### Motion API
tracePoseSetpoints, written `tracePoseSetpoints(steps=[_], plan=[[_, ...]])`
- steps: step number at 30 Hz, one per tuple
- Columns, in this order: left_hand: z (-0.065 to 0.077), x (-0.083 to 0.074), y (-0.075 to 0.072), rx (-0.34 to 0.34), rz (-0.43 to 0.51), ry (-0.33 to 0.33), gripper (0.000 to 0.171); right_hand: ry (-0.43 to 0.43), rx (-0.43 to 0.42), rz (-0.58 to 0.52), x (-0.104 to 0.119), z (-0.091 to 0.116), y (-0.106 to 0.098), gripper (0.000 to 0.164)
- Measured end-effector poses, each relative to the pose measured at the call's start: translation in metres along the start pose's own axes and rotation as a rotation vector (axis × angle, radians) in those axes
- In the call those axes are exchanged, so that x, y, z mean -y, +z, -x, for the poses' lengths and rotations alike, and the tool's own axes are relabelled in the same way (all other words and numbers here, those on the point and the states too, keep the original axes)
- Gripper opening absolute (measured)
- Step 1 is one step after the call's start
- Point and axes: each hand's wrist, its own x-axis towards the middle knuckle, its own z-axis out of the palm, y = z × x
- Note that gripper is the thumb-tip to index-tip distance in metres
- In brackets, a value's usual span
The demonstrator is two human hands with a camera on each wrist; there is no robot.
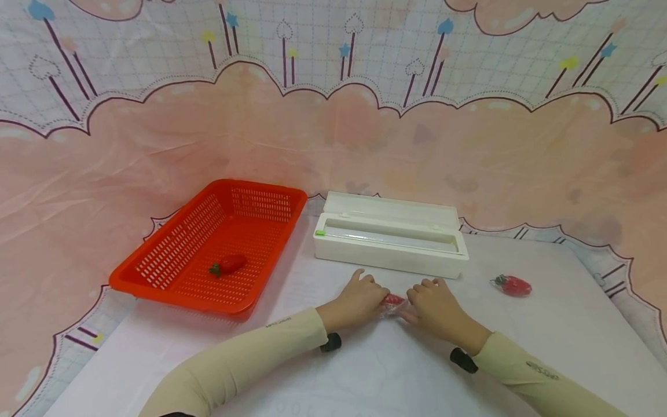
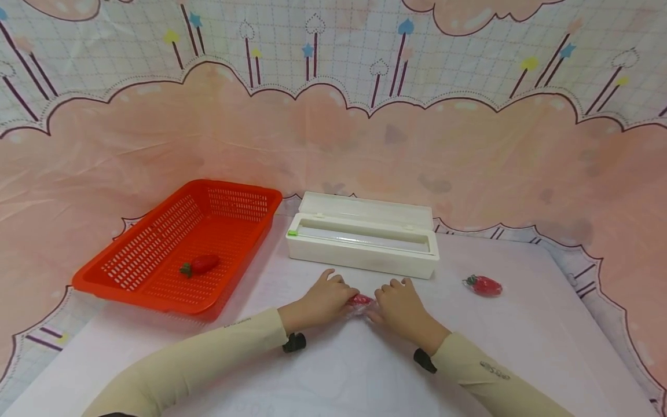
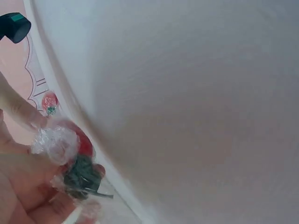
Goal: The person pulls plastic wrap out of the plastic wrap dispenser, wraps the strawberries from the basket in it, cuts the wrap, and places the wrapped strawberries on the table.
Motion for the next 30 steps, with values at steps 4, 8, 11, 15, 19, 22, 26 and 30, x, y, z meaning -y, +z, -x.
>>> tracePoseSetpoints(steps=[4,8,11,15,19,22,26,30], plan=[[0.002,0.001,0.0,0.017,-0.01,0.031,0.031,-0.007,-0.011,-0.033,0.001,-0.003,0.002,0.034],[0.007,0.008,-0.001,0.073,0.031,-0.02,0.038,-0.009,0.043,-0.086,0.003,-0.006,0.001,0.025],[0.013,0.016,-0.003,0.089,0.052,-0.083,0.035,0.026,0.08,-0.089,0.003,-0.007,0.002,0.024],[0.019,0.026,-0.006,0.068,0.078,-0.101,0.019,0.068,0.105,-0.092,0.001,-0.007,0.003,0.025],[0.022,0.028,-0.005,0.087,0.115,-0.044,0.019,0.066,0.093,-0.091,0.0,-0.006,0.004,0.026],[0.02,0.025,-0.006,0.091,0.136,0.014,0.02,0.058,0.085,-0.088,0.001,-0.007,0.005,0.026],[0.016,0.02,-0.006,0.051,0.124,0.083,0.02,0.04,0.052,-0.091,0.002,-0.007,0.008,0.028],[0.009,0.015,-0.006,-0.01,0.004,0.143,0.014,0.023,0.015,-0.097,0.003,-0.007,0.008,0.031]])
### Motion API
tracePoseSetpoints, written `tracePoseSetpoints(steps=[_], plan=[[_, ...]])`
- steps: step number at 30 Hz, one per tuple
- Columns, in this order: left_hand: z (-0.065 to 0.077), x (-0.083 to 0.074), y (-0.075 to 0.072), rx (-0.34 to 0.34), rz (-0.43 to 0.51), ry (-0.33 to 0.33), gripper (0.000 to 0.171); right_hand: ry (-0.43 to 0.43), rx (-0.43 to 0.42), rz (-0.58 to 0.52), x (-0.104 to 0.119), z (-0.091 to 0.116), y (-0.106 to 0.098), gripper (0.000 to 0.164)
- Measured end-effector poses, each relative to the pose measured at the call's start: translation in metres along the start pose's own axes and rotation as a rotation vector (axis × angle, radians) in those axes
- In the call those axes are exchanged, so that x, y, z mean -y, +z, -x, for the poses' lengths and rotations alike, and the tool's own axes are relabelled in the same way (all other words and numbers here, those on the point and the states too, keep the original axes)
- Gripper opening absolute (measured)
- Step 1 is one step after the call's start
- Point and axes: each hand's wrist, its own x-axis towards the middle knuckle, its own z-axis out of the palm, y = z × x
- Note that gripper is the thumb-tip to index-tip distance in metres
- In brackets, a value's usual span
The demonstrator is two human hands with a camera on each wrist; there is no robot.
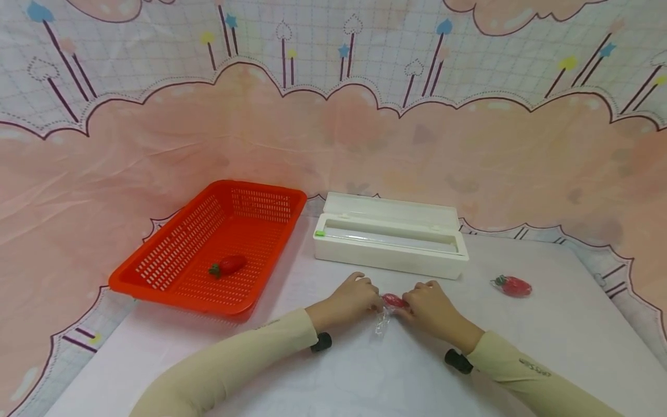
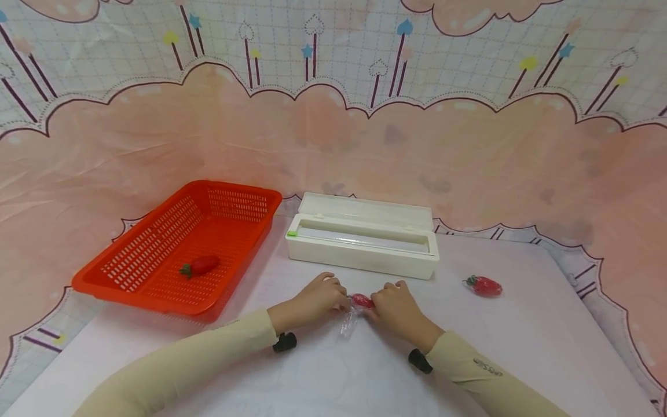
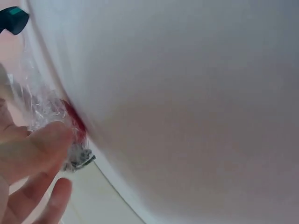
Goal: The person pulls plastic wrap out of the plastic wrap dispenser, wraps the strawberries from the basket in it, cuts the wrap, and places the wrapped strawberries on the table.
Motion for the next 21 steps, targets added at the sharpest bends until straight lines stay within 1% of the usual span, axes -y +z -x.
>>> tracePoseSetpoints(steps=[4,7,11,14,16,18,21], plan=[[-0.008,-0.004,0.002,-0.054,-0.093,0.035,0.005,0.018,0.031,-0.032,0.003,-0.001,-0.002,0.031],[-0.012,-0.007,0.005,-0.093,-0.124,0.055,0.004,0.035,0.052,-0.062,0.005,-0.002,-0.003,0.029],[-0.013,-0.01,0.005,-0.135,-0.13,0.072,0.006,0.031,0.038,-0.083,0.008,-0.003,-0.002,0.03],[-0.012,-0.011,0.006,-0.144,-0.121,0.063,0.005,0.017,0.027,-0.094,0.009,-0.003,-0.002,0.032],[-0.012,-0.012,0.006,-0.142,-0.119,0.054,0.008,0.011,0.034,-0.113,0.009,-0.003,-0.002,0.031],[-0.014,-0.012,0.007,-0.137,-0.117,0.041,0.011,0.008,0.057,-0.15,0.008,-0.004,-0.002,0.026],[-0.016,-0.013,0.007,-0.128,-0.133,0.019,0.013,0.012,0.12,-0.23,0.005,-0.005,-0.004,0.021]])
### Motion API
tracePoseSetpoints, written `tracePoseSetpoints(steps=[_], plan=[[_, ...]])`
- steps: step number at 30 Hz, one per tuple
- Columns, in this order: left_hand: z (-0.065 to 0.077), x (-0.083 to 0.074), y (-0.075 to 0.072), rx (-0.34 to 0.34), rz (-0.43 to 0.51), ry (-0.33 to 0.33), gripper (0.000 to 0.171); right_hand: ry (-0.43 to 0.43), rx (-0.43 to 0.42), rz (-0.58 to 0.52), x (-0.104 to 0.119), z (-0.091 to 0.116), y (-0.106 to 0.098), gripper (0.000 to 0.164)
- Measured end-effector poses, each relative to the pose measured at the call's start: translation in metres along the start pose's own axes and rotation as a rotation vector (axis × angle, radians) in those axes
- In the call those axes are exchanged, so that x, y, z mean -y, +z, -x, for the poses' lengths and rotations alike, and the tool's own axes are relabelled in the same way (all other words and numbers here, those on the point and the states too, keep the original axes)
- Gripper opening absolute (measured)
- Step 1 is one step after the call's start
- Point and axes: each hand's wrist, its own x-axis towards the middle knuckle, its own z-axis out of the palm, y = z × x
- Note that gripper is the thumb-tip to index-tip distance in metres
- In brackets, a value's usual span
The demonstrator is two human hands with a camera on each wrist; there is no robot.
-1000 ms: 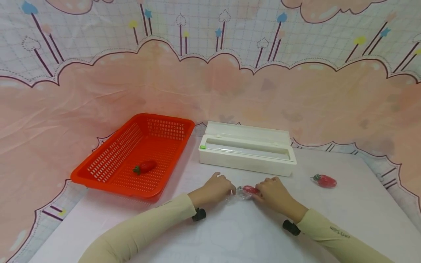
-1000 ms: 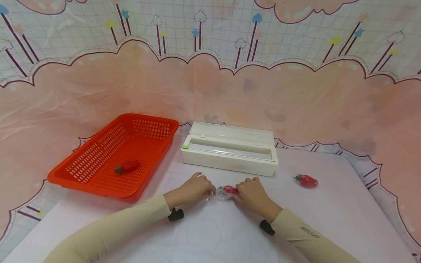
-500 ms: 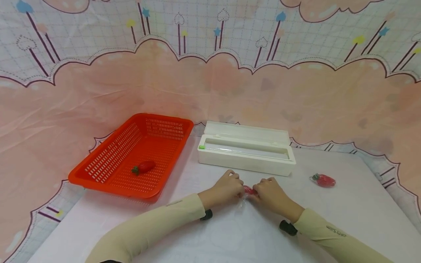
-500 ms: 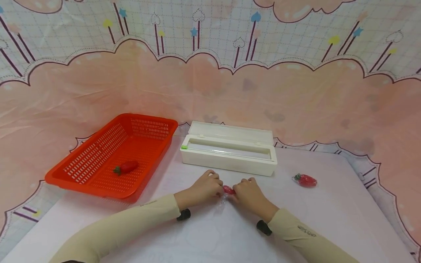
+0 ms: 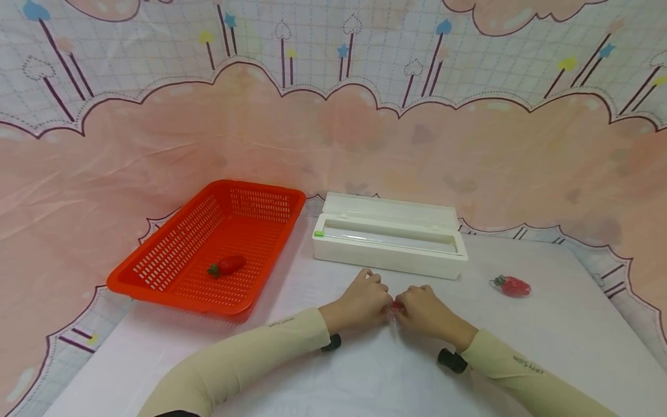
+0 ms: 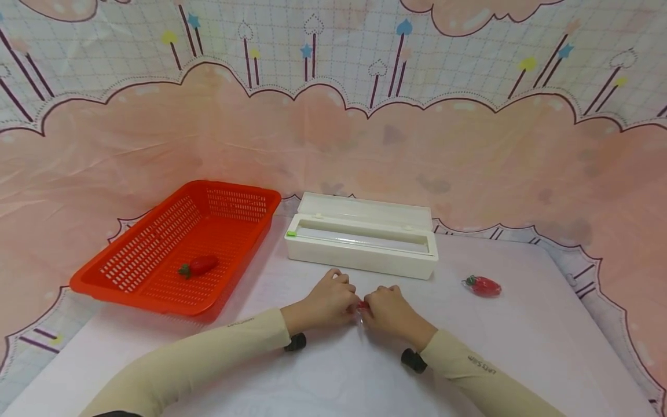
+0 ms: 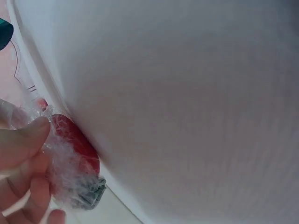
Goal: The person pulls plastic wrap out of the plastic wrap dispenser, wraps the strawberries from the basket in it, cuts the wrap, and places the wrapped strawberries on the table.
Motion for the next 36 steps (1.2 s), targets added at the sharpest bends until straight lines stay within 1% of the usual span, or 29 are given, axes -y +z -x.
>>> tracePoseSetpoints(steps=[2,4,5,8,10,11,13,16,18,19,21,23,24,26,27,28,29,31,34,36], plan=[[-0.001,0.0,0.001,0.008,-0.026,-0.017,0.013,0.01,0.045,-0.049,-0.001,0.0,-0.002,0.016],[-0.002,0.001,0.001,0.016,-0.051,-0.03,0.015,0.018,0.082,-0.066,-0.002,0.001,-0.004,0.019],[-0.002,0.001,0.001,0.018,-0.062,-0.034,0.016,0.019,0.087,-0.064,-0.002,0.002,-0.005,0.021],[0.0,0.003,0.002,0.016,-0.06,-0.028,0.02,0.009,0.06,-0.014,-0.002,0.002,-0.003,0.026],[0.001,0.005,0.003,0.018,-0.051,-0.022,0.024,0.007,0.03,0.018,-0.001,0.002,-0.002,0.023],[0.002,0.007,0.003,0.028,-0.034,-0.026,0.027,0.006,0.013,0.029,-0.001,0.002,0.0,0.02],[0.005,0.011,0.003,0.061,0.017,-0.057,0.034,0.005,-0.011,0.047,0.0,0.002,0.001,0.016],[0.008,0.017,0.0,0.142,0.112,-0.128,0.048,-0.01,-0.045,0.083,-0.001,0.004,0.002,0.014],[0.01,0.02,-0.003,0.205,0.165,-0.16,0.055,-0.031,-0.075,0.113,-0.001,0.005,0.002,0.017],[0.011,0.021,-0.004,0.236,0.185,-0.163,0.056,-0.049,-0.092,0.13,-0.001,0.006,0.003,0.018],[0.012,0.021,-0.004,0.285,0.218,-0.149,0.057,-0.093,-0.137,0.17,0.0,0.008,0.001,0.021],[0.013,0.02,-0.003,0.313,0.266,-0.133,0.052,-0.151,-0.208,0.213,0.0,0.01,0.002,0.024],[0.013,0.019,-0.003,0.314,0.294,-0.128,0.048,-0.179,-0.246,0.234,0.0,0.01,0.002,0.026],[0.013,0.017,-0.001,0.293,0.326,-0.116,0.039,-0.217,-0.319,0.265,0.0,0.011,0.002,0.031],[0.013,0.016,-0.001,0.278,0.33,-0.113,0.036,-0.22,-0.343,0.268,0.0,0.012,0.002,0.033],[0.013,0.015,-0.001,0.255,0.319,-0.105,0.032,-0.214,-0.357,0.264,0.0,0.012,0.002,0.036],[0.014,0.014,-0.001,0.226,0.288,-0.091,0.03,-0.201,-0.359,0.248,0.001,0.013,0.001,0.038],[0.015,0.012,-0.002,0.162,0.188,-0.053,0.03,-0.158,-0.327,0.194,0.001,0.014,-0.001,0.041],[0.018,0.009,-0.006,0.056,0.008,0.009,0.031,-0.109,-0.228,0.086,0.002,0.016,-0.007,0.044],[0.019,0.008,-0.006,-0.009,-0.083,0.037,0.031,-0.089,-0.154,0.038,0.002,0.016,-0.01,0.041]])
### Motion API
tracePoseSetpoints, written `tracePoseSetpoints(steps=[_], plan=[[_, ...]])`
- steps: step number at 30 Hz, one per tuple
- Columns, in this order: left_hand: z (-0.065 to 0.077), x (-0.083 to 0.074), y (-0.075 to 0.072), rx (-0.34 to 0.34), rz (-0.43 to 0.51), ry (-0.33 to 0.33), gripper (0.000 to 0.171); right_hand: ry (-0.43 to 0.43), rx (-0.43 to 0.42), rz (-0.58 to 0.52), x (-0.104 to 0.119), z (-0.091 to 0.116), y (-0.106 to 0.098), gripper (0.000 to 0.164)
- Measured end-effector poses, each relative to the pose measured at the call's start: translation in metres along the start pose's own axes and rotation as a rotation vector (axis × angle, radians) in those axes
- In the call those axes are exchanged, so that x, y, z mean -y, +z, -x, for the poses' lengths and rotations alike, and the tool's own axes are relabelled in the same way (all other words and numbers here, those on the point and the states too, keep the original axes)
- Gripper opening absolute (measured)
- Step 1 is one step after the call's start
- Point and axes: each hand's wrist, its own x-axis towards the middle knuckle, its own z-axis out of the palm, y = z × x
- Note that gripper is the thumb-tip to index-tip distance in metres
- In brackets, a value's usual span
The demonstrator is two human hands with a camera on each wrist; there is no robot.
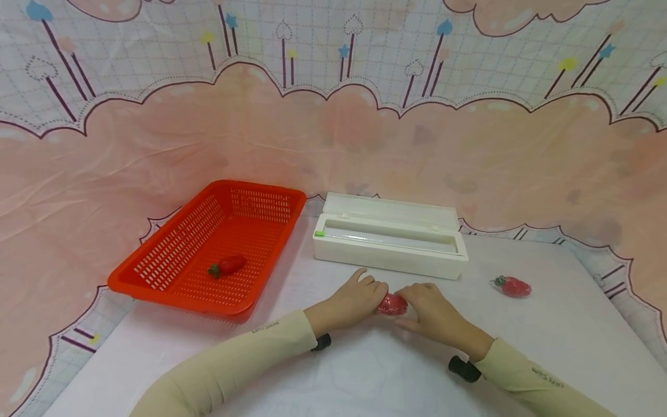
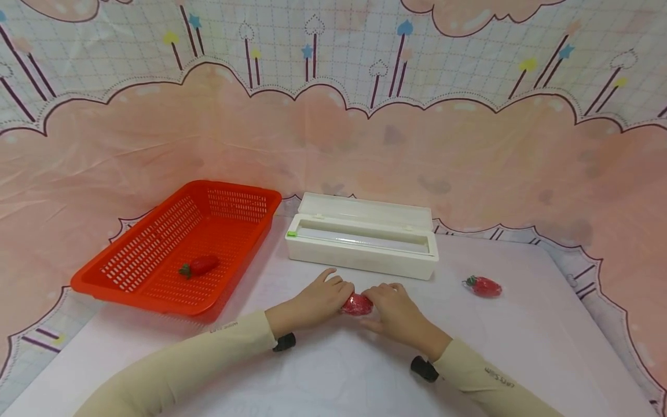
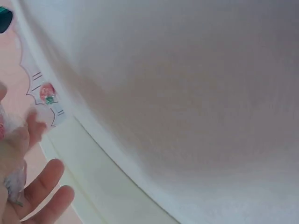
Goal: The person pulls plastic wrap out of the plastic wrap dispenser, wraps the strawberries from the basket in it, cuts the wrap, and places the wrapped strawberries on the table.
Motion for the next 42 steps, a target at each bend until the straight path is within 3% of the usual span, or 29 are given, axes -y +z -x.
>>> tracePoseSetpoints(steps=[4,10,13,19,24,30,36,42], plan=[[0.0,-0.002,0.002,-0.04,-0.072,-0.003,0.031,-0.009,0.05,0.043,0.0,-0.001,0.001,0.03],[-0.001,-0.001,-0.003,0.052,-0.036,-0.03,0.04,-0.069,0.011,0.231,-0.003,0.002,0.004,0.03],[-0.003,-0.001,-0.005,0.066,-0.045,-0.015,0.037,-0.112,-0.007,0.31,-0.007,0.004,0.005,0.033],[-0.005,-0.003,-0.003,0.0,-0.189,0.033,0.022,-0.165,0.003,0.403,-0.012,0.006,0.005,0.036],[-0.008,-0.004,-0.003,-0.052,-0.219,0.04,0.017,-0.148,0.006,0.394,-0.015,0.008,0.001,0.04],[-0.017,-0.009,-0.004,-0.051,-0.207,0.01,0.027,-0.165,-0.077,0.377,-0.021,0.011,-0.005,0.056],[-0.037,-0.019,-0.012,-0.088,-0.031,-0.051,0.047,-0.112,-0.135,0.361,-0.035,0.021,-0.012,0.055],[-0.067,-0.035,-0.014,-0.131,0.042,-0.046,0.048,0.026,-0.066,0.242,-0.056,0.04,-0.027,0.056]])
